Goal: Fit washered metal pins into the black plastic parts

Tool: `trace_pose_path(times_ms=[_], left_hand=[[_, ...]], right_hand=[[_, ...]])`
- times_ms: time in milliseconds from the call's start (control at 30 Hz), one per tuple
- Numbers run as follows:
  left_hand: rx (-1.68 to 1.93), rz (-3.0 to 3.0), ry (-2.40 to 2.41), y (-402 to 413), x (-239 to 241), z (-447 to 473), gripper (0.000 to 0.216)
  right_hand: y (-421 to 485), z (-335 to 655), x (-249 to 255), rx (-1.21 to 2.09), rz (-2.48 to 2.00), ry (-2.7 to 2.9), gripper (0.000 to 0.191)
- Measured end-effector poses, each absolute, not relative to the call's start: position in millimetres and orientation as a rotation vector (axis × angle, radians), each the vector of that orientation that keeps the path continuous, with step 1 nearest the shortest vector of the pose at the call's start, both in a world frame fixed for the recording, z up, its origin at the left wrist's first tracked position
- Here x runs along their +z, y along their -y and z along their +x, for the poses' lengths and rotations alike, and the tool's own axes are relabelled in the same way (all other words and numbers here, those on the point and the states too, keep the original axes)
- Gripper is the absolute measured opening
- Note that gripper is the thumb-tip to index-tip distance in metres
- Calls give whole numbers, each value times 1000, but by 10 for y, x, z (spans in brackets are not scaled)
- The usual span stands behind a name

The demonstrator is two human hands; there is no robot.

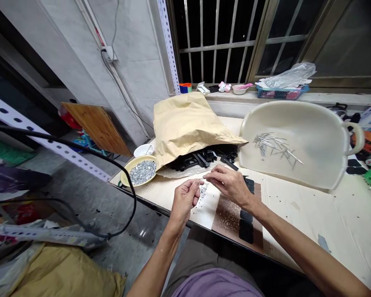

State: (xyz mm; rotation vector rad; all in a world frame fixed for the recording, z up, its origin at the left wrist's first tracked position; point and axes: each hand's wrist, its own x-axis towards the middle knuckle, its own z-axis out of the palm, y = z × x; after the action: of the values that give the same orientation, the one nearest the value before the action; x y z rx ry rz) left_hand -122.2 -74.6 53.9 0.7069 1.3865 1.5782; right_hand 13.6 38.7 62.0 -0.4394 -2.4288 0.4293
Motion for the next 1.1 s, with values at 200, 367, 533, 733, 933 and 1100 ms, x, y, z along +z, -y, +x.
trace_pose_path(times_ms=[200,367,533,733,933,1100], left_hand=[[1548,754,-1365,753,553,-1154,36],[1497,758,-1341,746,577,-1116,36],[1393,724,-1258,731,584,-1134,38],[1274,677,-1121,702,520,-1191,32],[1157,614,-993,658,458,-1221,30],[1061,563,-937,621,403,-1244,30]], right_hand=[[-341,264,670,426,-459,2414,24],[-315,345,696,455,-463,2398,23],[-330,402,687,435,-408,2404,24],[-313,448,663,319,-366,2398,21],[-312,502,575,311,-356,2413,21],[-346,541,415,387,-331,2393,20]])
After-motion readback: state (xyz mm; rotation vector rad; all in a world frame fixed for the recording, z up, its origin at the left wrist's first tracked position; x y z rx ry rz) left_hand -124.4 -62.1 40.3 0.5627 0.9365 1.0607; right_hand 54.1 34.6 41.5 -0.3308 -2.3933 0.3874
